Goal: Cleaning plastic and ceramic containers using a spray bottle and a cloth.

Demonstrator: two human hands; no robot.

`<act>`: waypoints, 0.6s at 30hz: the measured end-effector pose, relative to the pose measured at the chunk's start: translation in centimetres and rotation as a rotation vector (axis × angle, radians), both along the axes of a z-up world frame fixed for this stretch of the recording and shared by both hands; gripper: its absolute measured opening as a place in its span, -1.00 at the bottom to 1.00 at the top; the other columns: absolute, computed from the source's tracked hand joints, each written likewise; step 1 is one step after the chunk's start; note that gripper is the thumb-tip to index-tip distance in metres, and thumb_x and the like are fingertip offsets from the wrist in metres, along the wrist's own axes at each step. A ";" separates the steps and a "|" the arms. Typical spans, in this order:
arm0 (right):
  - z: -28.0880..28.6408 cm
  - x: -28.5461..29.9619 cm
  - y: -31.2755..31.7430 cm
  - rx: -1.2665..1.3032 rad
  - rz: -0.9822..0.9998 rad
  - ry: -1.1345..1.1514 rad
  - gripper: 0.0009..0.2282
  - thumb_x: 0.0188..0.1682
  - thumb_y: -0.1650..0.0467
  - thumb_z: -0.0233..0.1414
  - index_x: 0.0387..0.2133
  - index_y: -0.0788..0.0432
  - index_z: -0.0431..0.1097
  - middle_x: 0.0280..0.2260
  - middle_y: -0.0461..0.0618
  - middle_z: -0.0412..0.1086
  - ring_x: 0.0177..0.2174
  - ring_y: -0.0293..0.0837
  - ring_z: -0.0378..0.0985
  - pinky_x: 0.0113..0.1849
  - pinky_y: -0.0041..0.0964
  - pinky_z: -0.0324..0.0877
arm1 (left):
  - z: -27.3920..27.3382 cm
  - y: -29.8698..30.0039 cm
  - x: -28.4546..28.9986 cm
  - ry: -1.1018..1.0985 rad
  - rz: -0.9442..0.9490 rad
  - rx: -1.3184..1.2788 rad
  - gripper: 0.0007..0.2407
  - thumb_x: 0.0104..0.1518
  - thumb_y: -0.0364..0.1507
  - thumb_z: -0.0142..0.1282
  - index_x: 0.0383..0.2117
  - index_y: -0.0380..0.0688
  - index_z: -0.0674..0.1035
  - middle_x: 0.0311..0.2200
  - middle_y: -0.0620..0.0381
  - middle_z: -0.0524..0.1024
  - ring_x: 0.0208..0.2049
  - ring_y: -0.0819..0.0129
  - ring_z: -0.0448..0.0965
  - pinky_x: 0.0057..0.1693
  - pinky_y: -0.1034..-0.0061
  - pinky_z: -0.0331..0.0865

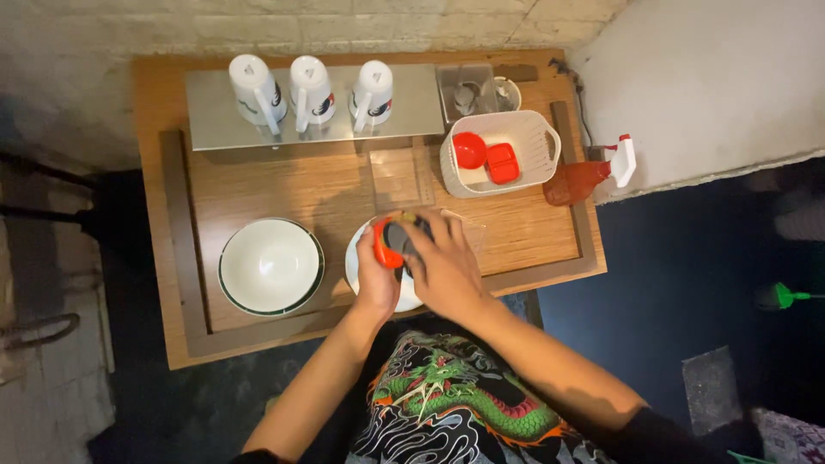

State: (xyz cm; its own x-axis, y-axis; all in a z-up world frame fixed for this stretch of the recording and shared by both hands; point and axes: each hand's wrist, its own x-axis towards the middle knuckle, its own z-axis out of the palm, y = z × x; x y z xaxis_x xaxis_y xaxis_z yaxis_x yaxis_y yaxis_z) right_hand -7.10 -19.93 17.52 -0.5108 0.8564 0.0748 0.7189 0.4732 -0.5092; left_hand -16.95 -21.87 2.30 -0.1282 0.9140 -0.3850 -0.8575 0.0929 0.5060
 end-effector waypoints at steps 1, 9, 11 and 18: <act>0.1 -0.1 -0.3 -0.004 0.003 -0.003 -0.52 -0.15 0.51 0.11 0.13 0.18 0.35 0.14 0.16 0.21 0.07 0.30 0.23 0.08 0.08 0.25 | 0.2 -0.2 -0.2 -0.003 0.003 -0.004 -0.55 0.40 -0.16 -0.38 0.08 -0.25 0.48 0.03 -0.05 0.52 0.09 0.15 0.48 0.26 0.22 0.29; -0.5 0.4 -2.8 -0.058 0.079 0.023 -0.50 -0.17 0.51 0.12 0.13 0.13 0.34 0.17 0.17 0.20 0.09 0.27 0.24 0.10 0.06 0.24 | 4.9 1.1 -3.0 -0.010 0.009 -0.022 -0.48 0.33 -0.09 -0.51 0.08 -0.19 0.47 0.05 -0.11 0.54 0.07 0.12 0.53 0.25 0.24 0.31; -0.6 0.0 -2.7 -0.037 0.029 0.036 -0.48 -0.19 0.52 0.11 0.15 0.15 0.32 0.16 0.20 0.19 0.09 0.29 0.22 0.08 0.05 0.24 | 4.4 0.7 -2.4 -0.012 -0.001 0.031 -0.49 0.35 -0.11 -0.49 0.08 -0.21 0.46 0.05 -0.14 0.54 0.08 0.09 0.53 0.27 0.23 0.30; 0.6 -1.0 -0.1 -0.032 -0.004 0.019 -0.53 -0.12 0.50 0.12 0.14 0.17 0.33 0.16 0.17 0.20 0.05 0.25 0.24 0.09 0.03 0.25 | 1.6 1.0 -1.8 0.128 -0.013 0.143 -0.51 0.42 -0.11 -0.44 0.11 -0.26 0.45 0.07 -0.12 0.50 0.13 0.11 0.47 0.32 0.22 0.27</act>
State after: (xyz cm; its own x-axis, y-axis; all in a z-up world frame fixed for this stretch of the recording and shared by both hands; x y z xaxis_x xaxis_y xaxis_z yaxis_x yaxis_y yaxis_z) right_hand -8.13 -20.07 18.16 -0.5059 0.8607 0.0570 0.7111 0.4536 -0.5373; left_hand -18.70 -20.86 3.90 -0.1554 0.9601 -0.2323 -0.7842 0.0230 0.6200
